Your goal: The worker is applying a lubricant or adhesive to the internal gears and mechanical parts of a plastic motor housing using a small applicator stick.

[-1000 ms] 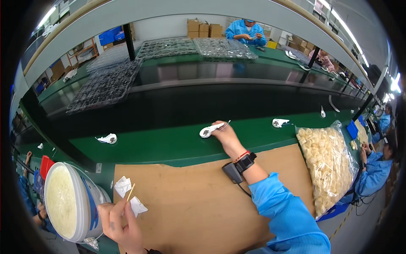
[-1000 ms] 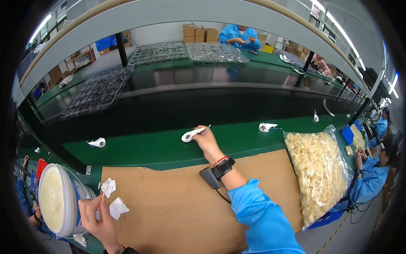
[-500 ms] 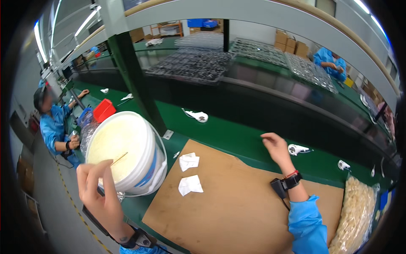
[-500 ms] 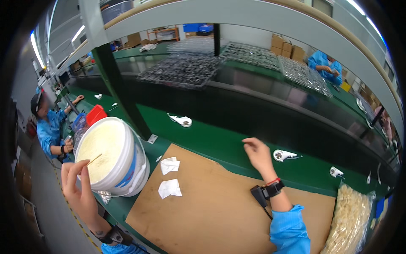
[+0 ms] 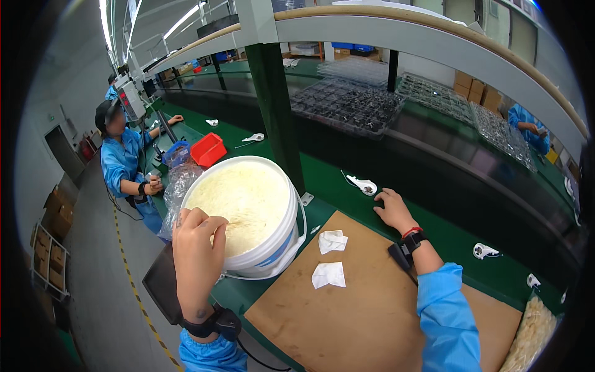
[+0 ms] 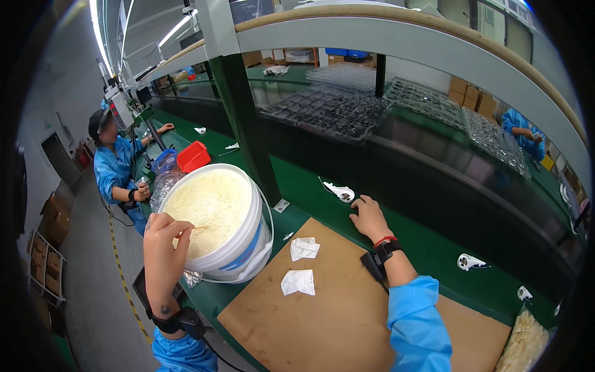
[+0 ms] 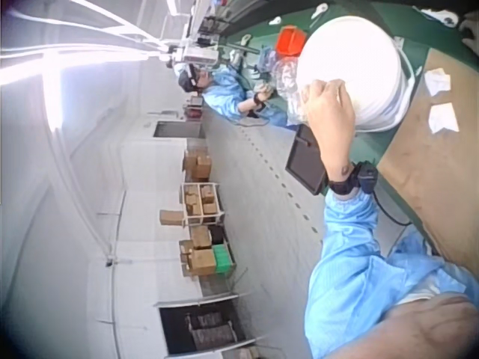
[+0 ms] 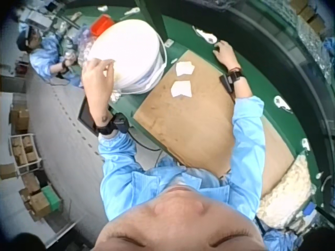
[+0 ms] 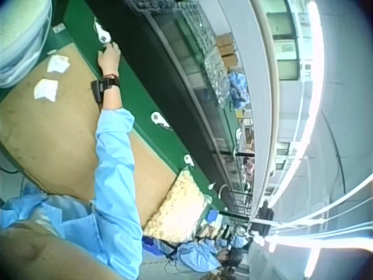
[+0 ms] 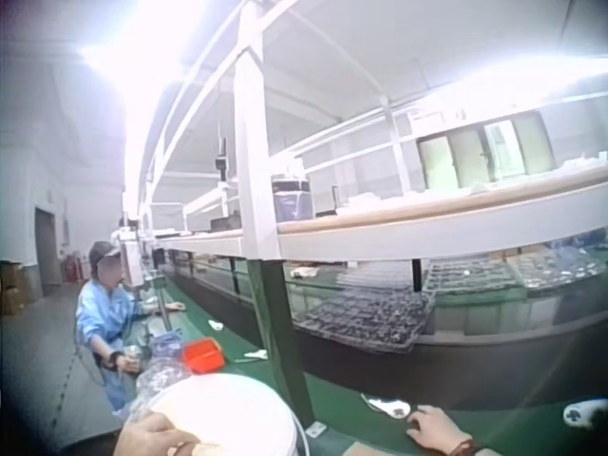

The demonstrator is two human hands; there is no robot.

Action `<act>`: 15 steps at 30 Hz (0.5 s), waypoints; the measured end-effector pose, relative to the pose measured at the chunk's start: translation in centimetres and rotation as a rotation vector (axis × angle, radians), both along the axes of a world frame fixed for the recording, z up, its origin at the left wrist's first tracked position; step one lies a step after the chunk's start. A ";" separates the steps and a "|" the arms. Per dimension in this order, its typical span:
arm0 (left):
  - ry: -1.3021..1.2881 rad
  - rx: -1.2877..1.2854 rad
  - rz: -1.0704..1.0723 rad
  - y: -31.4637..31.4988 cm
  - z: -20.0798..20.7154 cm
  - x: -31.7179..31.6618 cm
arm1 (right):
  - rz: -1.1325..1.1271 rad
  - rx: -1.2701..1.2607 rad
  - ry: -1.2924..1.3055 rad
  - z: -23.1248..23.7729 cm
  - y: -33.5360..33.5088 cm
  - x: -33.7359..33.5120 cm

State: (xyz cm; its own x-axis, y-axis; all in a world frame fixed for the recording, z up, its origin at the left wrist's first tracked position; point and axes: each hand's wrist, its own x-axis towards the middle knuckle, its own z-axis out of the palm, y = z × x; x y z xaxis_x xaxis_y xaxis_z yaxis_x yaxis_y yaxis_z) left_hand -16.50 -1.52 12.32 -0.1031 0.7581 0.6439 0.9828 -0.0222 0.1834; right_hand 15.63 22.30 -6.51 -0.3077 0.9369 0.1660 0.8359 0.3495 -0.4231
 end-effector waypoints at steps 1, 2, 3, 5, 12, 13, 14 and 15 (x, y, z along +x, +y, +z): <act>-0.002 -0.002 -0.002 0.1 -0.1 -0.1 | -0.002 -0.002 -0.002 -0.1 0.0 0.2; -0.009 -0.006 -0.011 0.4 0.0 0.1 | -0.015 0.008 0.017 0.0 -0.1 1.0; -0.012 -0.015 -0.008 0.5 -0.1 0.0 | -0.017 0.013 0.041 0.3 -0.2 0.9; 0.007 -0.016 0.005 0.6 -0.2 -0.2 | -0.034 0.000 0.120 0.8 -0.6 0.8; 0.009 0.033 -0.056 1.0 -0.5 -0.1 | -0.019 0.219 0.075 -0.2 -1.2 1.7; 0.009 0.033 -0.057 0.8 -0.4 0.0 | -0.021 0.219 0.075 0.0 -1.3 1.8; -0.031 0.033 -0.063 0.5 -0.1 0.3 | -0.028 0.163 0.102 0.3 -1.3 2.1; -0.071 0.032 -0.071 0.2 0.2 0.7 | -0.037 0.107 0.129 0.6 -1.5 2.5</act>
